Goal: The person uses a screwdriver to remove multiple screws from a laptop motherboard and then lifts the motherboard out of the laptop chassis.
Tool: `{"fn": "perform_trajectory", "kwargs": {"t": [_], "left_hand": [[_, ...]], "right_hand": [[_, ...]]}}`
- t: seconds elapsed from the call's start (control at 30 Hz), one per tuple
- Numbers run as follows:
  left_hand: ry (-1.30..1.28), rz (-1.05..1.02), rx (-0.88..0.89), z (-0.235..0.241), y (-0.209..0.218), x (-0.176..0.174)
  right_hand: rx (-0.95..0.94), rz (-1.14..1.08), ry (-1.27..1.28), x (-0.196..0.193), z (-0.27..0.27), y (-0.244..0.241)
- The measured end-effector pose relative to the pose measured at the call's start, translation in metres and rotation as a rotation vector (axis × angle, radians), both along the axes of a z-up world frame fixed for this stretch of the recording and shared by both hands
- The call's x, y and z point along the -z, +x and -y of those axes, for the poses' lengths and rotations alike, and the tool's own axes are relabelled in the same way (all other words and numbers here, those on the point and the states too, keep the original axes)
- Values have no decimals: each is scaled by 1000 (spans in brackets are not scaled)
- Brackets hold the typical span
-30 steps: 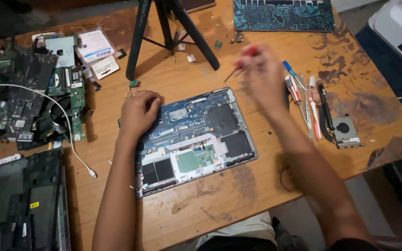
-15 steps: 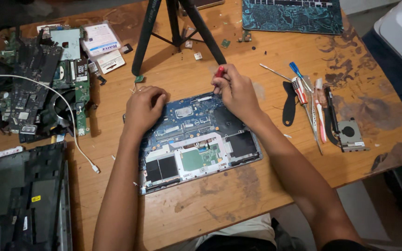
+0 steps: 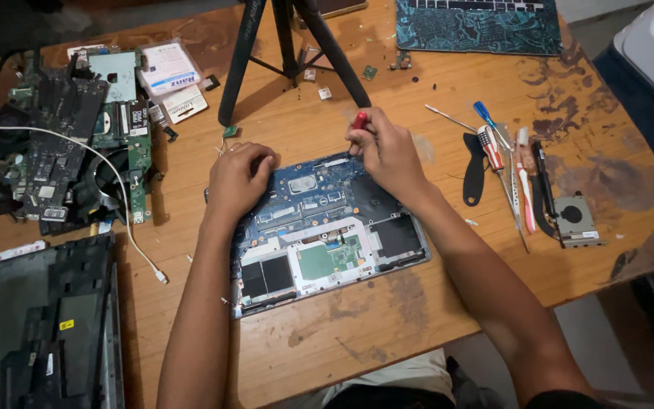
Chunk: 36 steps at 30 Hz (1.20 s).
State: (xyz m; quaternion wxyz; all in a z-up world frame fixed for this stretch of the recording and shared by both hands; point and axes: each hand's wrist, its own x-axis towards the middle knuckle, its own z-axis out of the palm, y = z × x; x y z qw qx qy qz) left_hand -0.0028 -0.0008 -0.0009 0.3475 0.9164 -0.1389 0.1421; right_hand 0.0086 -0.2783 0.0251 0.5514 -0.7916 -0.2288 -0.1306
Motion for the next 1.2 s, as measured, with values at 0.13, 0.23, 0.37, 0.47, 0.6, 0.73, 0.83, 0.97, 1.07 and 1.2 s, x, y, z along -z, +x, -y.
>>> {"fn": "perform_trajectory", "kwargs": {"t": [0.13,0.23,0.37,0.47,0.6,0.73,0.83,0.97,1.07,1.2], "left_hand": [[2,-5,2,1,-1,1],[61,81,36,2,-3,-11],[321,-62,30,8,-11,-46],[351,-115,-22,17,-24,-77],[249,85,-32,33,-44,-101],[54,14,-39,71,-41,-86],[19,-15,-47,89,-31,-63],[-81,-41,-71,106,-15,-33],[-148,30,-24,114,-6,-17],[-178,80,5,121,3,-5]], "right_hand": [[15,36,-86,-2,0,-1],[-29,40,-130,-9,1,4],[-79,-49,-88,-14,1,8],[-96,-36,-75,-16,5,8],[-84,-18,-78,-16,5,5],[-52,-13,-56,-13,8,4],[6,48,-63,-8,9,6],[17,56,-23,-2,9,8],[8,31,-31,-1,8,9],[9,13,-33,-4,6,6]]}}
